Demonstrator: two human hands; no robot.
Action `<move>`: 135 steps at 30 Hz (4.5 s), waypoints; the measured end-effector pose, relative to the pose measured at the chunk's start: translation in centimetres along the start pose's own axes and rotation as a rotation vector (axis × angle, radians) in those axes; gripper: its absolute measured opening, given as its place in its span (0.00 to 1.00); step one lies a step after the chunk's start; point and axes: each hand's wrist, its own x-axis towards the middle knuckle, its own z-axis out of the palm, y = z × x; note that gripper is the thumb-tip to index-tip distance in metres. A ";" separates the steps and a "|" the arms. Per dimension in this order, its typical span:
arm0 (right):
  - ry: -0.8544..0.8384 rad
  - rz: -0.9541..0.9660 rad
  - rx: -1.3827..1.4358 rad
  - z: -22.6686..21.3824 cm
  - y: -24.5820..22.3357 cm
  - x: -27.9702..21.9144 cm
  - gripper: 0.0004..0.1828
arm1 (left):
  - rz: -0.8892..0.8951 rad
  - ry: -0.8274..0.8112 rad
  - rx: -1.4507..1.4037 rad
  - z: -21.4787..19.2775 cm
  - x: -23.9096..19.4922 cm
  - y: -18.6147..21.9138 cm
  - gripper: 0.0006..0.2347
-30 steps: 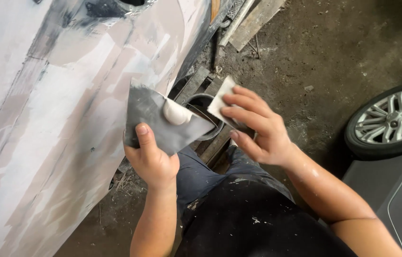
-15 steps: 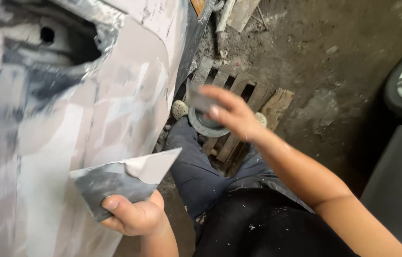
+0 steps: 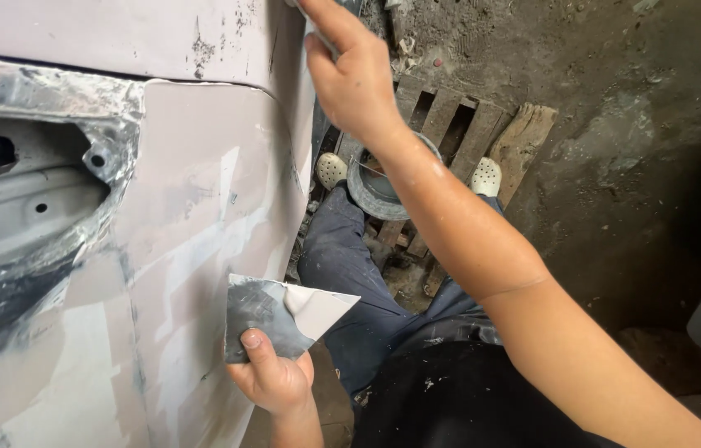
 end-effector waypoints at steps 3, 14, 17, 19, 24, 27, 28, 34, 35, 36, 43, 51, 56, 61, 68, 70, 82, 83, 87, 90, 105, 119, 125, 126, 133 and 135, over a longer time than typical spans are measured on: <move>0.018 -0.045 -0.066 1.8 -0.4 -2.1 0.24 | -0.014 -0.011 0.003 -0.4 0.3 -0.7 0.20; -0.160 0.023 0.097 -2.5 -3.1 -5.6 0.26 | -0.032 -0.018 -0.002 -0.2 0.0 -0.6 0.19; -0.201 0.318 0.168 -5.0 -3.9 -3.1 0.26 | -0.028 -0.015 -0.011 -0.2 -0.3 -0.4 0.20; -0.195 0.345 0.337 -5.4 -2.5 -2.3 0.25 | -0.033 -0.010 -0.012 -0.1 -0.4 -0.4 0.19; -0.169 -0.048 0.298 -4.5 -3.9 -0.5 0.23 | -0.021 -0.019 -0.036 0.0 -0.8 -1.0 0.18; -0.122 -0.037 0.167 -3.3 -5.1 1.3 0.23 | -0.014 -0.025 -0.042 0.3 -1.0 -1.0 0.17; -0.097 0.025 0.120 -2.8 -5.5 1.9 0.23 | -0.012 -0.029 -0.043 0.4 -1.0 -0.9 0.16; 0.019 -0.234 -0.146 1.2 -2.7 -0.3 0.29 | -0.035 -0.023 -0.042 -0.1 -1.1 -1.4 0.17; 0.020 -0.234 -0.147 1.6 -3.0 -1.1 0.29 | -0.036 -0.025 -0.043 -0.1 -1.0 -1.3 0.17; 0.006 -0.243 -0.154 2.0 -3.3 -1.9 0.29 | -0.044 -0.025 -0.046 0.0 -0.9 -1.3 0.17; -0.178 -0.143 -0.058 -2.6 -4.8 -3.4 0.28 | -0.062 -0.052 -0.033 1.0 -0.9 -1.2 0.18; 0.071 -0.096 -0.013 -1.4 -0.9 1.4 0.24 | -0.060 -0.070 0.009 1.7 -0.9 -0.8 0.19; 0.114 -0.113 -0.034 1.9 -0.3 0.5 0.27 | -0.072 -0.044 0.025 1.4 -0.8 -1.0 0.20; 0.016 -0.090 -0.036 -0.1 1.5 -1.6 0.29 | -0.069 -0.030 0.036 1.0 -0.7 -1.6 0.18; 0.102 -0.055 -0.011 0.3 2.0 0.4 0.27 | -0.045 -0.042 0.034 0.8 -0.8 -2.3 0.18; 0.109 -0.077 -0.035 1.5 2.3 0.8 0.28 | -0.043 -0.044 0.036 0.6 -0.8 -2.4 0.18; -0.039 -0.096 -0.034 -2.5 -2.3 -0.3 0.26 | -0.074 -0.065 0.002 2.1 -0.6 -1.7 0.18; -0.041 -0.102 -0.028 -2.4 -3.4 0.1 0.26 | -0.066 -0.062 0.004 2.1 -0.6 -1.5 0.18; 0.018 -0.224 -0.071 -2.1 -7.0 1.1 0.27 | -0.085 -0.066 -0.005 2.2 -0.8 -0.8 0.18; 0.038 -0.246 -0.103 -0.7 -8.4 1.8 0.28 | -0.081 -0.057 0.001 2.1 -0.9 -0.6 0.18; -0.159 -0.188 0.200 -6.0 -9.4 1.4 0.21 | -0.065 -0.043 -0.051 2.2 -1.5 -1.2 0.17; -0.815 -0.070 0.077 -14.1 -18.4 -7.1 0.22 | -0.092 -0.239 -0.399 8.4 8.1 4.5 0.18; -0.624 -0.304 -0.248 -16.3 -18.1 -4.9 0.27 | 0.311 -0.323 -0.022 11.4 7.1 2.7 0.14; -0.579 -0.380 -0.321 -16.0 -18.3 -5.3 0.26 | 0.383 -0.348 0.079 12.4 6.3 2.1 0.12; -0.715 -0.424 -0.503 -16.7 -15.8 -8.9 0.25 | 0.529 -0.324 0.197 14.4 3.5 0.2 0.12; -0.752 -0.442 -0.506 -17.5 -15.2 -8.8 0.25 | 0.572 -0.275 0.180 14.3 2.8 0.2 0.11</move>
